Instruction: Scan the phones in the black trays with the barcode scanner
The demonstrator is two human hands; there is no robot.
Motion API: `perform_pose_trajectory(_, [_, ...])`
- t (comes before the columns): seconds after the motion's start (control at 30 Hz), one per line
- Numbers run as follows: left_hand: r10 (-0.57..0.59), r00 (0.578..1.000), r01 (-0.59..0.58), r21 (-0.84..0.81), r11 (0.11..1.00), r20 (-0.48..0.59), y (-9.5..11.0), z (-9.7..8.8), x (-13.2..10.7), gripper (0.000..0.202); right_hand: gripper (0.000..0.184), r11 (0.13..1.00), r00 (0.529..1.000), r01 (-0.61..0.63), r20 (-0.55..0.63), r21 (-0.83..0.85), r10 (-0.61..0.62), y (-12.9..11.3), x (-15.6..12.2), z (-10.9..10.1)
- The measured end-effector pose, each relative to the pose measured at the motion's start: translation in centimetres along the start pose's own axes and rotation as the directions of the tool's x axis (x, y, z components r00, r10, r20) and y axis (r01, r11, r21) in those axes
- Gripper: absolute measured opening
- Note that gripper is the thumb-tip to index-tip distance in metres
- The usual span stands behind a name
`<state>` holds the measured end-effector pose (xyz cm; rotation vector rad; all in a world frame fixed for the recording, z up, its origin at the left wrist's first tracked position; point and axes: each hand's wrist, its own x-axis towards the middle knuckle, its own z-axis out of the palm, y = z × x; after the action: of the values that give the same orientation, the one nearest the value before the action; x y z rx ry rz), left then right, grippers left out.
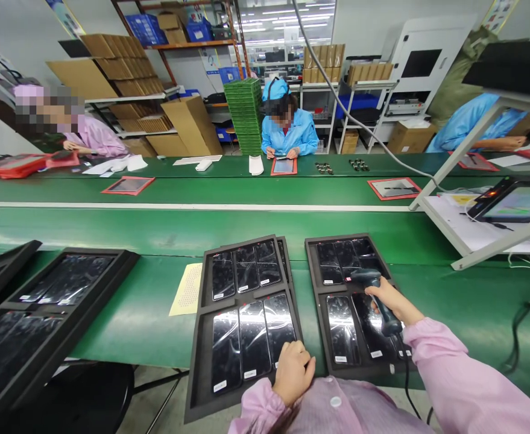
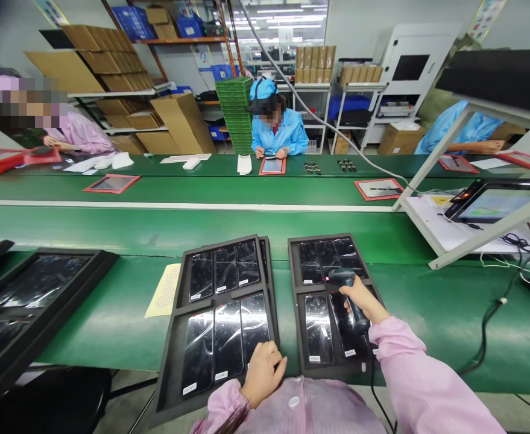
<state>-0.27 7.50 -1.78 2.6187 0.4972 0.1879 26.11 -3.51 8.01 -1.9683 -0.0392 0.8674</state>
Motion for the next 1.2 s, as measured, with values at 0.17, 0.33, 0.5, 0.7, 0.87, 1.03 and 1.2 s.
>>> perform_pose_trajectory(0.17, [0.048,0.991,-0.05,-0.012,0.999,-0.122,-0.3,0.4,0.0,0.025,0.028,1.0,1.0,0.005,0.02,-0.01,-0.005,0.2,-0.2,0.5])
perform_pose_trajectory(0.33, [0.108,0.975,-0.105,0.025,0.994,-0.193,-0.6,0.6,0.1,0.027,0.028,0.997,0.999,-0.04,-0.023,-0.061,0.039,-0.8,0.4,-1.6])
perform_pose_trajectory(0.5, [0.105,0.981,-0.096,0.064,0.993,-0.163,-0.6,0.3,0.2,0.03,0.034,0.989,0.995,-0.083,-0.064,-0.123,0.076,-1.7,0.8,-4.5])
perform_pose_trajectory(0.7, [0.126,0.967,-0.104,0.112,0.988,-0.22,-0.6,0.1,0.4,0.03,0.042,0.987,0.998,-0.066,-0.025,-0.144,0.063,-1.2,0.4,-5.5])
perform_pose_trajectory(0.87, [0.139,0.954,-0.107,0.131,0.986,-0.267,-0.7,0.3,0.5,0.032,0.044,0.987,0.998,-0.063,-0.016,-0.147,0.061,-0.7,0.2,-6.0])
perform_pose_trajectory(1.03, [0.131,0.955,-0.106,0.107,0.989,-0.268,-1.0,0.4,0.4,0.034,0.046,0.987,0.997,-0.073,0.004,-0.144,0.074,1.6,-2.4,-7.2])
perform_pose_trajectory(1.2, [0.118,0.963,-0.102,0.077,0.992,-0.242,-1.3,0.5,0.3,0.036,0.049,0.981,0.991,-0.107,0.066,-0.16,0.119,7.3,-7.5,-8.7])
